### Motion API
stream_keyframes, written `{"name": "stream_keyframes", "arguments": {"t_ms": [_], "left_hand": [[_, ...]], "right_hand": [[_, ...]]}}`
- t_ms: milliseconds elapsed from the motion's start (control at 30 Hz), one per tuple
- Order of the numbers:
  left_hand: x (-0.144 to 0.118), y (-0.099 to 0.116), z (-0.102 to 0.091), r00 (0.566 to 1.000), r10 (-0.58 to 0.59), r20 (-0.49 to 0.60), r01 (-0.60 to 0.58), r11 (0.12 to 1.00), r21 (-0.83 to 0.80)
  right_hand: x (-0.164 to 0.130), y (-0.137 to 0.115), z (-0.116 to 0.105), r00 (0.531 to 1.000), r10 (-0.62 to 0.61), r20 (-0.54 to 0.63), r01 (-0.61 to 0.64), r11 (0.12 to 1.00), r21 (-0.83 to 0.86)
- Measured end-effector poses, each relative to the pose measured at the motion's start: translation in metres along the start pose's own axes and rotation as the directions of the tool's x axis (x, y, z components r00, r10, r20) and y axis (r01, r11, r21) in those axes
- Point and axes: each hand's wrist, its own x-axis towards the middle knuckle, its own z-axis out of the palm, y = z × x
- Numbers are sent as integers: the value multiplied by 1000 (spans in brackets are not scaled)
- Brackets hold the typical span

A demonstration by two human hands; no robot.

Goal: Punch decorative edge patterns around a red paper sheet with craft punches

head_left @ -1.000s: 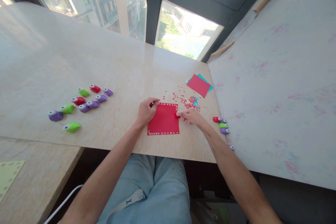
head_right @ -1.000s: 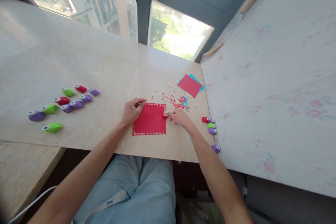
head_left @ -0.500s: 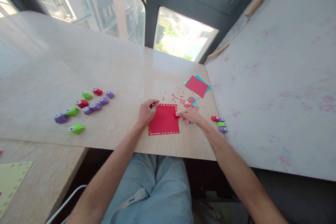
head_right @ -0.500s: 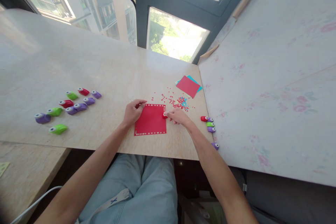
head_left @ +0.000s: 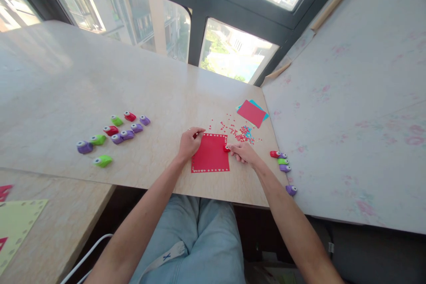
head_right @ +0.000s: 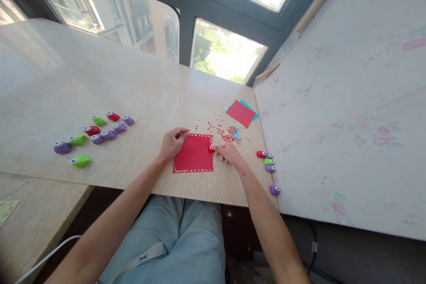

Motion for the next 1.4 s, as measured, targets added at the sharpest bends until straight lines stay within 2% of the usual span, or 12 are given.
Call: {"name": "stream_keyframes", "arguments": {"t_ms": [167, 300, 433, 500, 633, 700, 833, 1067, 1233, 1333, 1400], "left_hand": [[0, 1, -1, 1000, 9, -2, -9, 1000, -5], [0, 0, 0, 1000, 5, -2, -5, 1000, -3], [1, -2, 1, 1000, 4, -2, -4, 1000, 0], [1, -2, 1, 1000, 6, 0, -6, 1000, 3], [1, 0, -1, 1000, 12, 5, -12, 1000, 11], [1, 1, -1, 1000, 14, 4, -14, 1000, 15], [1, 0, -1, 1000, 16, 12, -17, 1000, 25], [0, -2, -3, 999, 29, 13, -29, 999, 16], [0, -2, -4, 1000, 21, 15, -21, 1000, 17], [1, -2, -3, 1000, 17, 18, -18, 1000, 19], [1, -3, -2, 1000, 15, 17, -15, 1000, 21]], "right_hand": [[-4, 5, 6, 998, -20, -59, 26, 995, 92], [-8, 10, 11, 985, -100, -142, 117, 987, 115], [-9, 17, 18, 951, -186, -249, 221, 968, 122], [-8, 19, 20, 930, -257, -261, 286, 955, 80], [-4, 19, 22, 902, -379, -206, 366, 925, -101], [-2, 18, 23, 903, -374, -211, 353, 926, -133], [-1, 17, 24, 892, -348, -288, 340, 937, -79], [-1, 22, 25, 888, -297, -351, 309, 951, -24], [-1, 28, 28, 857, -242, -455, 296, 954, 52], [-1, 31, 29, 862, -220, -456, 293, 951, 94], [-1, 32, 29, 848, -246, -469, 316, 946, 77]]}}
